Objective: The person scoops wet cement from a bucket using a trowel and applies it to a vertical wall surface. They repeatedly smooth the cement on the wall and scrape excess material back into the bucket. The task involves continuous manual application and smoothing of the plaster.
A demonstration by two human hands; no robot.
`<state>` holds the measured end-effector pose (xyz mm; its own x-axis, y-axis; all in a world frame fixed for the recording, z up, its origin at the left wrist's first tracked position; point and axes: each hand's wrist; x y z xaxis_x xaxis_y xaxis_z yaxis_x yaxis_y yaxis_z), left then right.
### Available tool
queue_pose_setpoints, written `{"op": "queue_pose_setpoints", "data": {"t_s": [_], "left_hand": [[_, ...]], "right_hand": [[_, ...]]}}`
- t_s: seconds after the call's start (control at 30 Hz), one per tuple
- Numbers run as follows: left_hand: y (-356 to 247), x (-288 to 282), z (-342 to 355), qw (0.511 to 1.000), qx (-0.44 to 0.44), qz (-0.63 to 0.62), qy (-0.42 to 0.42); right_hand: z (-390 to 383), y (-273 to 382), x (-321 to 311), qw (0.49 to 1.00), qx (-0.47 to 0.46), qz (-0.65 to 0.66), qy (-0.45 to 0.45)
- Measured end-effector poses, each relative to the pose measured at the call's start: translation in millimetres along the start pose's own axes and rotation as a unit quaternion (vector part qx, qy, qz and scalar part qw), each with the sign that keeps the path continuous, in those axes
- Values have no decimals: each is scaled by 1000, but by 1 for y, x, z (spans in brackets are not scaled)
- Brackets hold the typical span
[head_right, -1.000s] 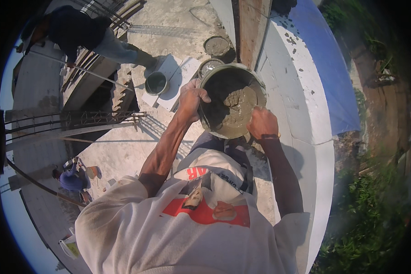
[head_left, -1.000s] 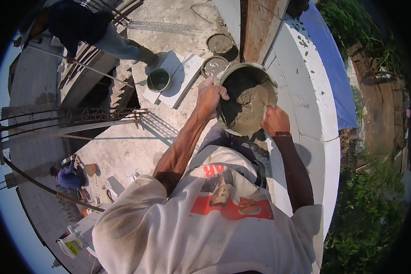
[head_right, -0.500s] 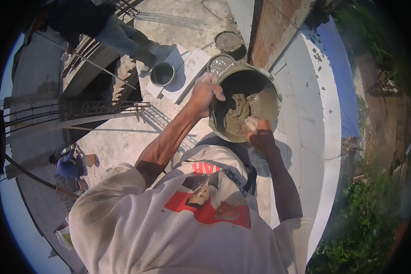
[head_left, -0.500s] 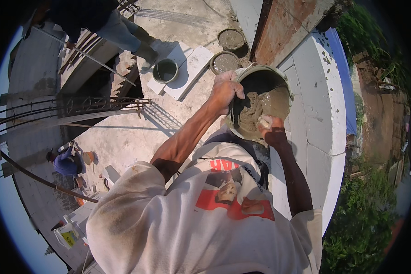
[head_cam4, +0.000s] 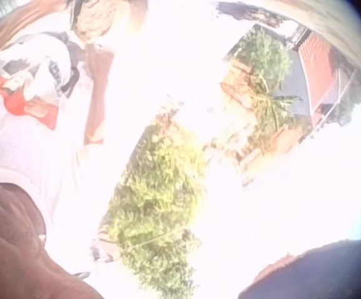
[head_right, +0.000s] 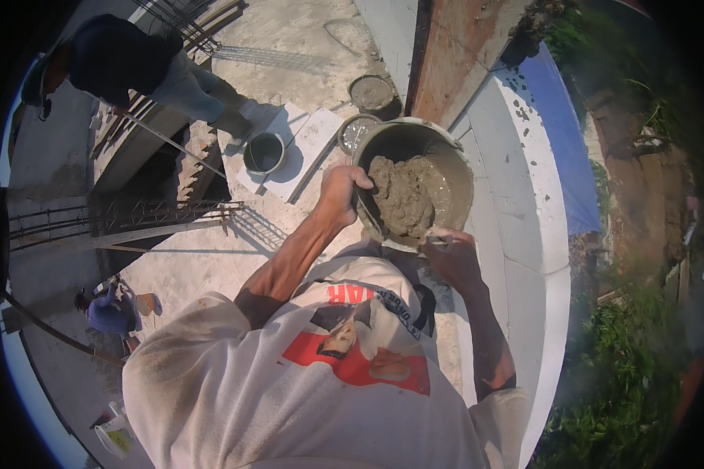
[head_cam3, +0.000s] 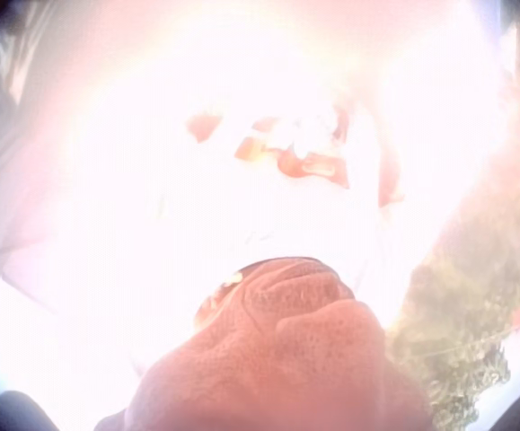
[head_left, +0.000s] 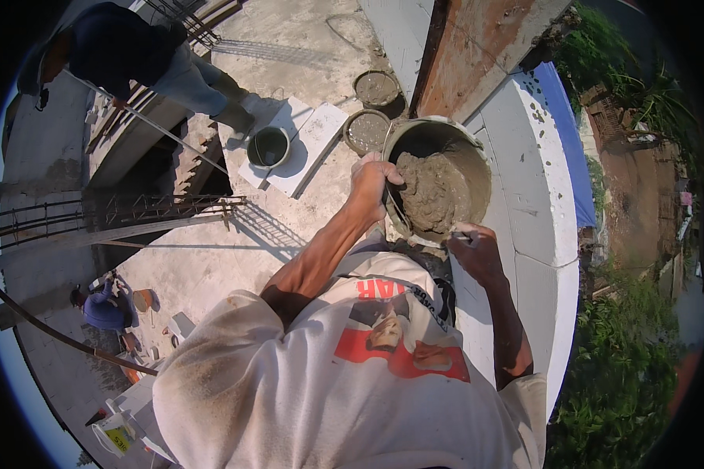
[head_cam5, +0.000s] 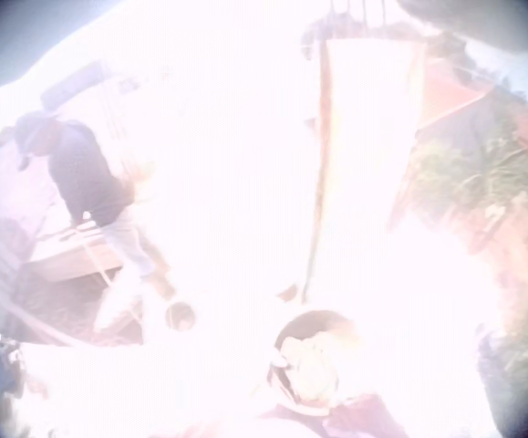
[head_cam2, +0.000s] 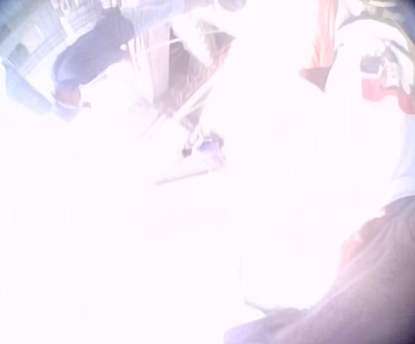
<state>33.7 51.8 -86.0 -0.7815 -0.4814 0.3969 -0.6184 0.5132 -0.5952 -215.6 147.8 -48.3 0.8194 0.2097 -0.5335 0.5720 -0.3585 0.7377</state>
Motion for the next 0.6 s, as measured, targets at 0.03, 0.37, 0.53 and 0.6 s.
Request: {"op": "queue_pose_setpoints", "data": {"t_s": [0.03,0.37,0.53,0.6], "left_hand": [[-1,1,-2,1000,-5,-2,-11],[9,-24,-10,994,23,46,-99],[31,-60,9,987,31,95,-126],[30,-72,5,981,46,110,-153]], "right_hand": [[-4,9,-10,1000,13,3,-1],[-48,99,-151,982,117,105,-102],[-14,168,-239,982,71,62,-166],[31,208,-243,965,23,-109,-239]]}}
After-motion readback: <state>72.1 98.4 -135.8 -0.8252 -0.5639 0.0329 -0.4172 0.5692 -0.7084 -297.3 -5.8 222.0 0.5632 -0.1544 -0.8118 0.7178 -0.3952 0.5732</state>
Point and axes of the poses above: each hand's wrist, its own z-axis towards the middle knuckle, its own x-axis out of the palm, y = z × x, and after that the axes turned 11 degrees about -y, right-handed
